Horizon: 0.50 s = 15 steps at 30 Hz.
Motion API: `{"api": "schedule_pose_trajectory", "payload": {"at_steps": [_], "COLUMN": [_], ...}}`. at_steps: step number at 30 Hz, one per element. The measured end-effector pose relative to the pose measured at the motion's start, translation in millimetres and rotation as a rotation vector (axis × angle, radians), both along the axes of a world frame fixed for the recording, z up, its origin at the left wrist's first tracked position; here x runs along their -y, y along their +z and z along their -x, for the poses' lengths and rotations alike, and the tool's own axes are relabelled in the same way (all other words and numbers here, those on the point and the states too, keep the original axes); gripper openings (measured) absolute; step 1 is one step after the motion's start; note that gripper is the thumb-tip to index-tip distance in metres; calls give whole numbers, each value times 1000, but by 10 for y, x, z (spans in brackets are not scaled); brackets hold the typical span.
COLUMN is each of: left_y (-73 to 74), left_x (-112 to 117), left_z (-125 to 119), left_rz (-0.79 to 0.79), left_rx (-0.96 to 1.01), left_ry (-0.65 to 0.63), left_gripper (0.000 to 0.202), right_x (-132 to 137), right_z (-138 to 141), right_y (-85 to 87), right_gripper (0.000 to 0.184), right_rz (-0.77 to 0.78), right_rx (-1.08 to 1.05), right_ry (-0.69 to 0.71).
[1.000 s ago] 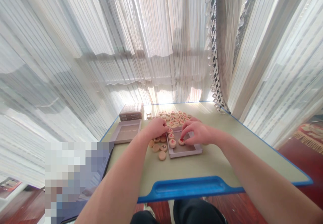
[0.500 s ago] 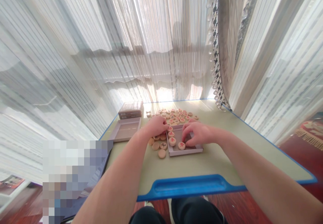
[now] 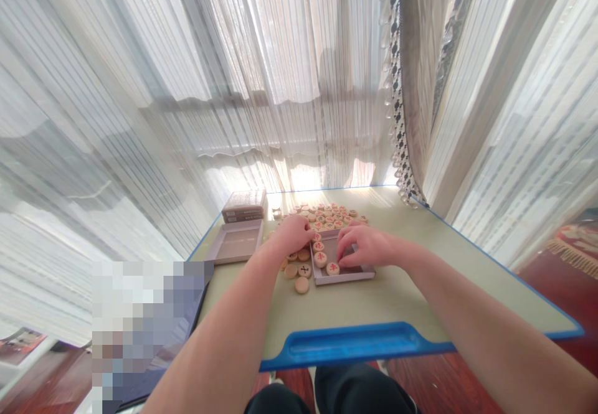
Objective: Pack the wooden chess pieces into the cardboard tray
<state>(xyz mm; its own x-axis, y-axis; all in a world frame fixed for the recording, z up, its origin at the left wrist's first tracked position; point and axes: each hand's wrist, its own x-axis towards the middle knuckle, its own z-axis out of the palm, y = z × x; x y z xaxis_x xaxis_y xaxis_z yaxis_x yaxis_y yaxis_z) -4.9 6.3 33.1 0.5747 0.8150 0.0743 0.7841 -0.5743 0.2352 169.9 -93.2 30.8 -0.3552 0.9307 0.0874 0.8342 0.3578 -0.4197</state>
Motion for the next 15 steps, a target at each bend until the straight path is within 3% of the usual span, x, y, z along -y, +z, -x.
{"api": "schedule_pose_trajectory", "payload": {"at_steps": [7,15], "left_y": [-41,-86], "left_x": [-13,-50], "left_z": [7,8], "left_rz": [-32,-55], "left_rx": [33,47], "left_ry": [-21,-56], "left_gripper": [18,18], "right_x": [34,20], "right_z": [59,69], "right_y": [13,-43], "right_gripper": [19,14], "right_rz": [8,-13], "right_rx": [40,9], "right_ry": [22,70]}}
